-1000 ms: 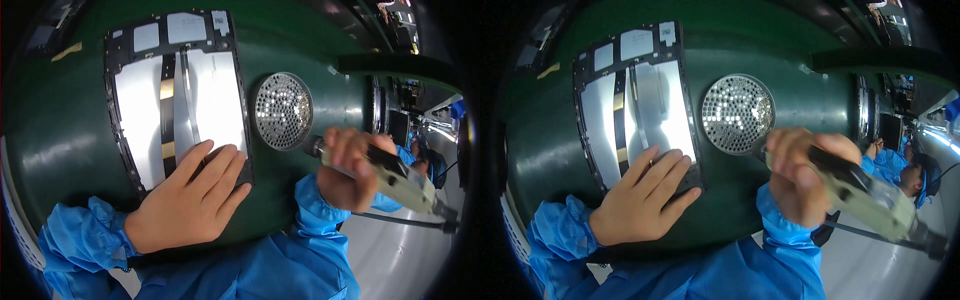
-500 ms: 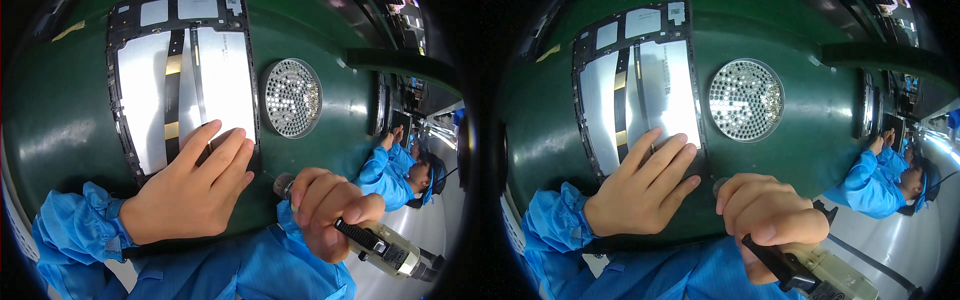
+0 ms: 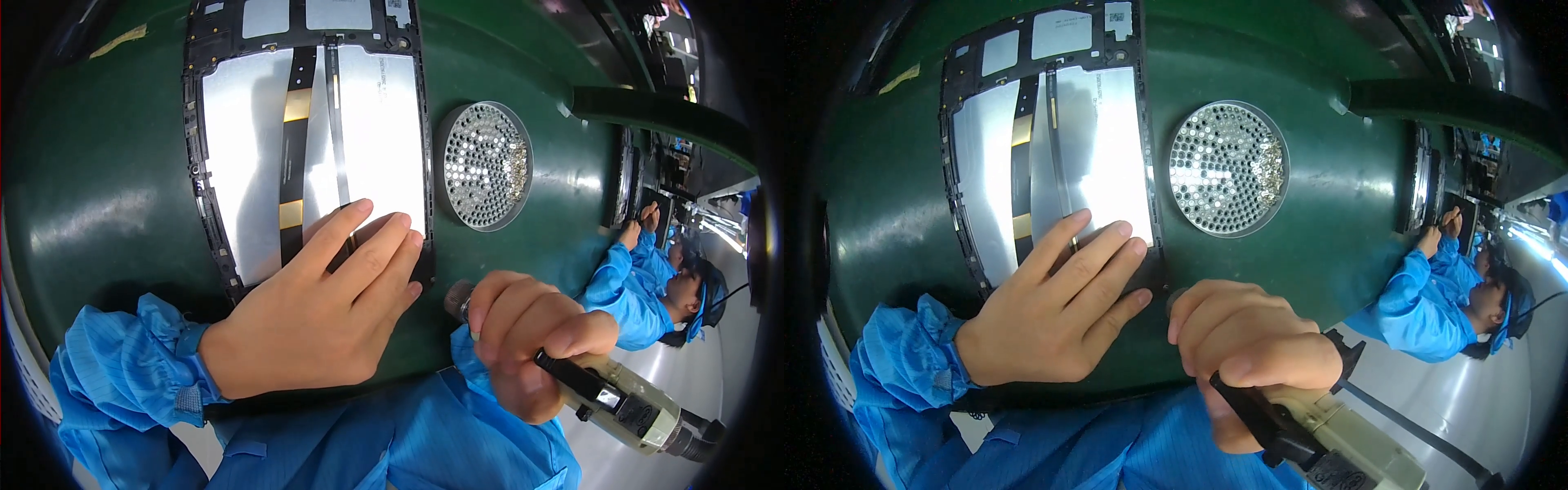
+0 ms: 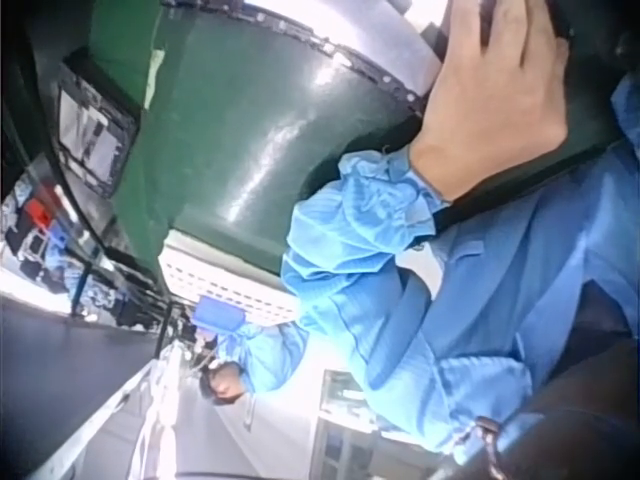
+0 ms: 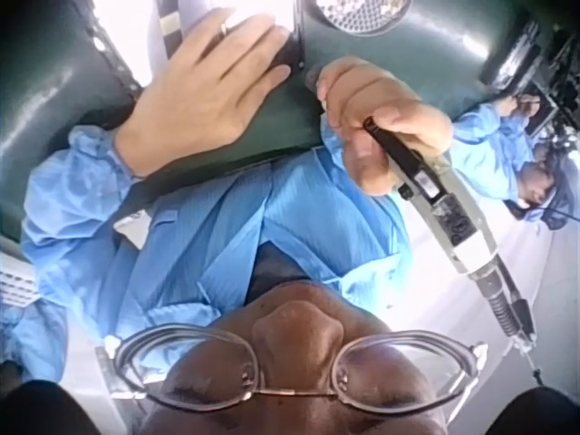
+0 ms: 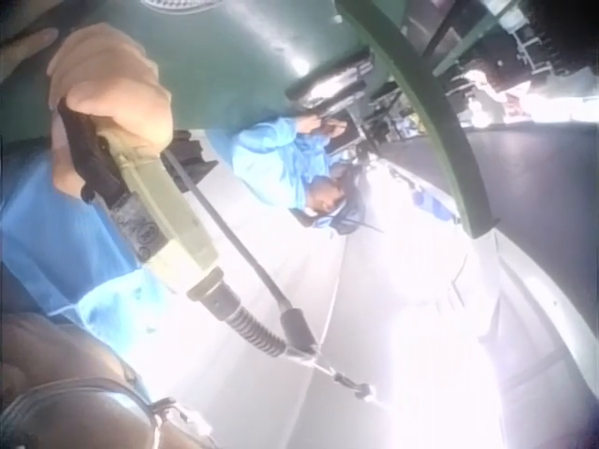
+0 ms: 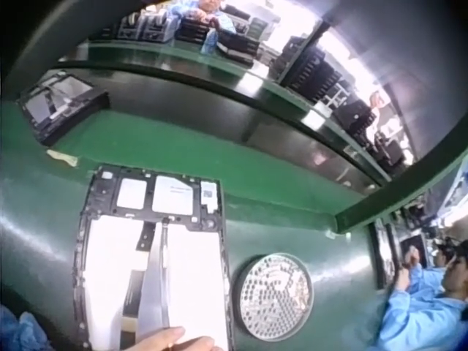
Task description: The person assembles tablet devices on an assembly line by taking tablet frames from the conveyor, aligning internal parts by hand, and driving screws into each frame using an electric screwdriver before sending it down the conveyor.
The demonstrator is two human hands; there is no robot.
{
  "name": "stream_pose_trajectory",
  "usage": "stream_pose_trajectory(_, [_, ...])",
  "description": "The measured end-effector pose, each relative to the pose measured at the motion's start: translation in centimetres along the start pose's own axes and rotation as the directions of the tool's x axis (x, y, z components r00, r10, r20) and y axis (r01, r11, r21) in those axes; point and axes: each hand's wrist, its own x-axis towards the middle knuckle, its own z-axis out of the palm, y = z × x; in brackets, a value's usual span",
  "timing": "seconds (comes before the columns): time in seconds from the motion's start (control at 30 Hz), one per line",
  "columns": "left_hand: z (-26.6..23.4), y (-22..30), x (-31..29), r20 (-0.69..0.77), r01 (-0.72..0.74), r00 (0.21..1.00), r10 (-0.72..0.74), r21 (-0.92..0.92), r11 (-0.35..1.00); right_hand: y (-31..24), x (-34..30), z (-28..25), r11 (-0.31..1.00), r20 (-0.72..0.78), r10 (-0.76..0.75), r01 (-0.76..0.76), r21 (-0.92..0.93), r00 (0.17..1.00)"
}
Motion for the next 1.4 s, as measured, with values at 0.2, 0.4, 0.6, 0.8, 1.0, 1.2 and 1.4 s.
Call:
stream_pose_trajectory(0.2, [-0.4, 0.2, -0.1, -0.012, 0.037, 0.999, -0.037, -0.022, 0.999, 0.4, 0.3, 0.3, 0.997, 0.094, -0.03, 0.037, -0.074, 0.995])
stream_pose_trajectory(0.4, [-0.6, 0.0, -0.1, 0.027, 0.003, 1.0, -0.002, -0.019, 1.0, 0.3, 0.3, -0.3, 0.998, 0.033, -0.021, 0.023, -0.061, 0.999])
stream_pose_trajectory(0.6, [-0.5, 0.0, -0.1, 0.028, -0.048, 0.999, 0.047, 0.057, 0.997, 1.0, 2.2, -3.5, 0.992, -0.283, -0.097, 0.07, -0.104, 0.954])
stream_pose_trajectory(0.8, [-0.7, -0.2, -0.1, 0.049, -0.039, 0.998, 0.037, 0.051, 0.998, 2.6, 2.9, -3.8, 0.995, -0.281, -0.086, 0.068, -0.073, 0.956])
stream_pose_trajectory(1.0, [-0.6, -0.2, -0.1, 0.038, -0.037, 0.999, 0.035, 0.041, 0.998, 3.2, 2.8, -3.9, 0.995, -0.275, -0.09, 0.076, -0.062, 0.957])
stream_pose_trajectory(1.2, [-0.6, -0.2, -0.2, 0.053, -0.04, 0.998, 0.037, 0.045, 0.998, 3.5, 2.8, -4.2, 0.994, -0.275, -0.101, 0.083, -0.077, 0.956])
stream_pose_trajectory(1.4, [-0.5, -0.2, -0.2, 0.051, -0.032, 0.998, 0.03, 0.044, 0.999, 3.5, 2.7, -4.3, 0.993, -0.262, -0.107, 0.09, -0.078, 0.959])
